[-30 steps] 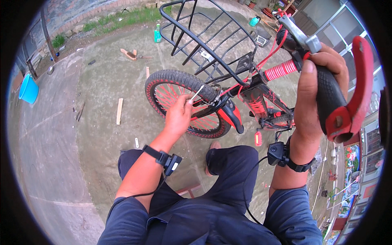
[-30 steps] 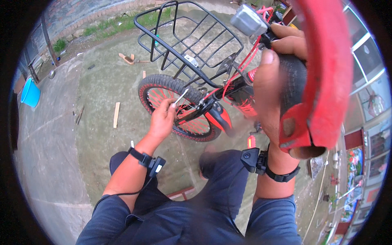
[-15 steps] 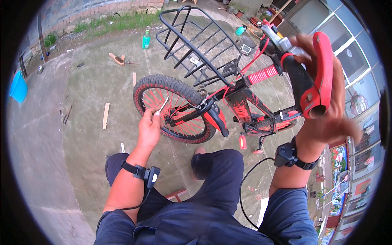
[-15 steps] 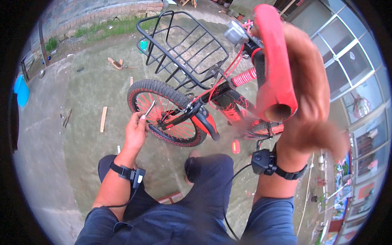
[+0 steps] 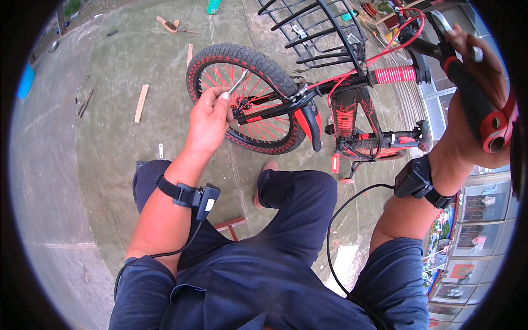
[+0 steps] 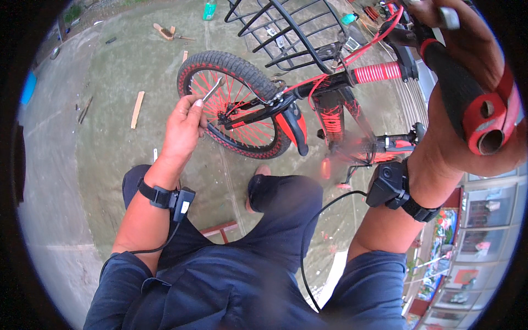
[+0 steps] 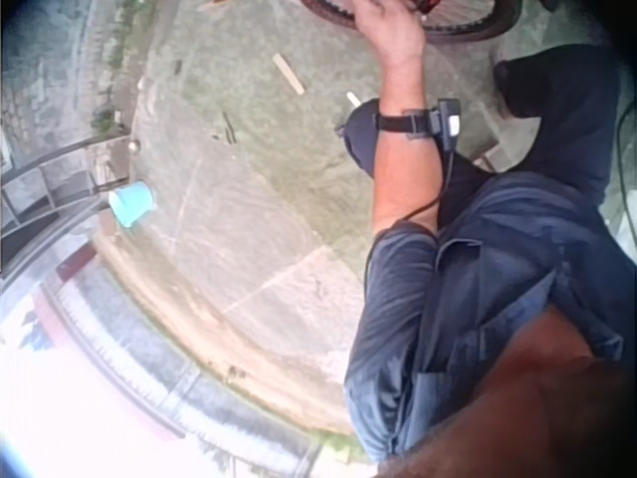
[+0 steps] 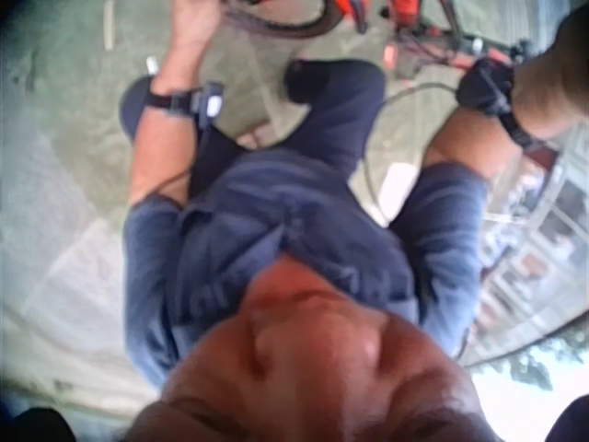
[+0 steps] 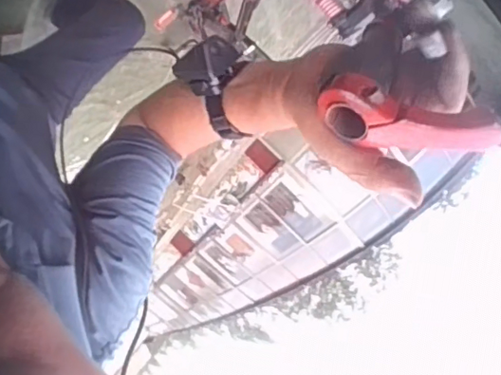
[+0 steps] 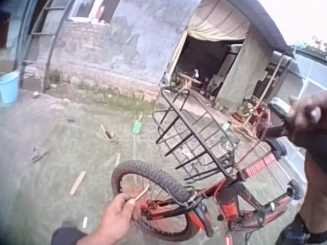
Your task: The person uses a wrench and pliers to tighten a bolt on the front fork of a bicycle. They then adjust a metal mounting bracket inside a front basket by hand and with a tool.
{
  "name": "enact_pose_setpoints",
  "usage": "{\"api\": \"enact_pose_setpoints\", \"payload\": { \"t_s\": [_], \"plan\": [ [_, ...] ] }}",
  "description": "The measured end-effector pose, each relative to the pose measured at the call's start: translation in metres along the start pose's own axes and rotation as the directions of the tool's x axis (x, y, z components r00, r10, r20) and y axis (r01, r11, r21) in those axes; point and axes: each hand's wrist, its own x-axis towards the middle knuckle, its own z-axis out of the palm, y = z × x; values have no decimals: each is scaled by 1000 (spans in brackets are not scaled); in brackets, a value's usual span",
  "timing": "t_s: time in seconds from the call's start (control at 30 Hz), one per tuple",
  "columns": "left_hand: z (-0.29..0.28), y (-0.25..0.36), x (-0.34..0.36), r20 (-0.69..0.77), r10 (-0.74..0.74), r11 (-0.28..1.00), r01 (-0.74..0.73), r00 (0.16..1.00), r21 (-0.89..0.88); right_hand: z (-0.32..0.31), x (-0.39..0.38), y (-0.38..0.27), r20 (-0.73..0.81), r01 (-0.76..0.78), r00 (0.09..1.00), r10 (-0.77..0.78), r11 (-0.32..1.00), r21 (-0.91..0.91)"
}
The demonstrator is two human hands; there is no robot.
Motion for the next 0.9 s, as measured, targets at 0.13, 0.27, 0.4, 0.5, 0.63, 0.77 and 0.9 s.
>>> {"api": "enact_pose_setpoints", "payload": {
  "t_s": [0.13,0.27,0.4,0.5,0.63,0.77,0.9],
  "plan": [
    [2,4,1,9,-8,1000,9,1000,-13,-33,5,-10,291,94,956,-30,973,-209],
    [4,8,4,1,-24,1000,24,1000,-4,-11,5,-7,266,160,956,-126,981,-110],
    [6,11,7,-5,-26,1000,26,1000,11,27,-7,-3,-65,146,987,-149,988,-51],
    [6,12,6,-1,-31,999,31,1000,-13,30,-10,-5,-176,97,973,-150,955,-281],
    [4,11,6,-3,-23,1000,23,1000,-12,-6,0,-10,281,135,959,-33,926,-352],
    [5,10,8,5,-15,1000,15,1000,-16,-1,-4,-7,192,149,976,-102,958,-243],
    [6,13,8,2,-35,999,35,999,-16,-16,-2,-4,222,228,959,-174,942,-245]
  ]
}}
